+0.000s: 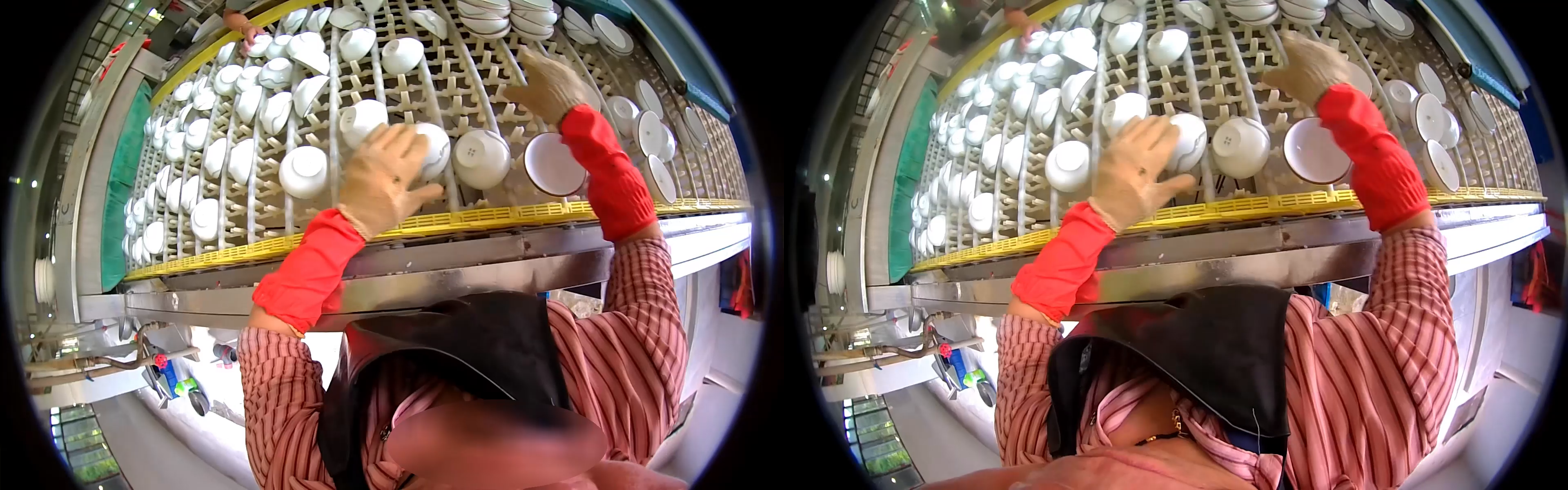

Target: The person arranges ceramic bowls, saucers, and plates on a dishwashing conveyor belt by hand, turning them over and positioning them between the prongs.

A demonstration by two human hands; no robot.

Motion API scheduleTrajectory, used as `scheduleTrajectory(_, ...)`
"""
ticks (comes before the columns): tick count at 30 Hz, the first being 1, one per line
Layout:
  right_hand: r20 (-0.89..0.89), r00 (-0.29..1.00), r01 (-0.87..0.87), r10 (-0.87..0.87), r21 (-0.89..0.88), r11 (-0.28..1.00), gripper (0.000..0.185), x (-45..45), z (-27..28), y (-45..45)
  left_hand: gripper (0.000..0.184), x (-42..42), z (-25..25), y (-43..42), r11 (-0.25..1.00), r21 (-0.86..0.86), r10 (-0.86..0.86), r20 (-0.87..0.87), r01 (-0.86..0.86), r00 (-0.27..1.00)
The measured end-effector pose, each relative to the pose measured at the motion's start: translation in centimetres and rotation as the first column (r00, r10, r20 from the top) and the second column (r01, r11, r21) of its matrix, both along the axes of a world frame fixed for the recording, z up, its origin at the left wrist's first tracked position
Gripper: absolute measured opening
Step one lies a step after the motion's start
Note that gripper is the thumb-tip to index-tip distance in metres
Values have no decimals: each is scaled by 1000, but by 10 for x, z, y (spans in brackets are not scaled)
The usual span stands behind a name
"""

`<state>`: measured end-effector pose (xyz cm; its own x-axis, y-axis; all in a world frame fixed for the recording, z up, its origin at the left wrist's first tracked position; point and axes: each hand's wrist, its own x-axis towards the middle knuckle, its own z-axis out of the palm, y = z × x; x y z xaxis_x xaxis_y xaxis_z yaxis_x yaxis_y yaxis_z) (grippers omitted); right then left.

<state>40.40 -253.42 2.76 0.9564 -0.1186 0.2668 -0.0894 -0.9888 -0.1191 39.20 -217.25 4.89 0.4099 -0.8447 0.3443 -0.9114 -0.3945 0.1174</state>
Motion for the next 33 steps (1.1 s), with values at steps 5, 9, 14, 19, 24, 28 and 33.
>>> scheduleTrajectory(5, -204, 978, 24, -50, -124, 992, 50, -40, -51, -81, 76, -22, -17, -73, 967, -71, -240, 61, 244, 969)
scheduleTrajectory(9, -116, 985, -120, 129, 81, 989, 42, -30, -19, -75, 72, -36, -10, -121, 975, 20, -223, -8, 223, 975)
scheduleTrajectory(14, 319, 870, -492, 375, 534, 687, 48, 51, -60, -43, 63, -43, -20, -159, 940, 92, -338, 120, 329, 933)
scheduleTrajectory(19, 216, 926, -366, 309, 713, 598, 57, 94, -53, -24, 35, -35, -57, -170, 923, 189, -331, -49, 335, 942)
scheduleTrajectory(24, 139, 988, 4, -60, 373, 928, 66, 94, 2, -20, 27, -39, -66, -187, 937, 303, -113, -210, 174, 971)
scheduleTrajectory(28, 126, 989, 47, -75, 211, 976, 84, 138, 14, -30, 24, -42, -44, -177, 968, 161, -82, -520, 192, 850)
scheduleTrajectory(33, 33, 999, -41, 43, -70, 997, 81, 222, -18, -57, 35, -15, -10, -105, 966, -89, -258, -297, 242, 920)
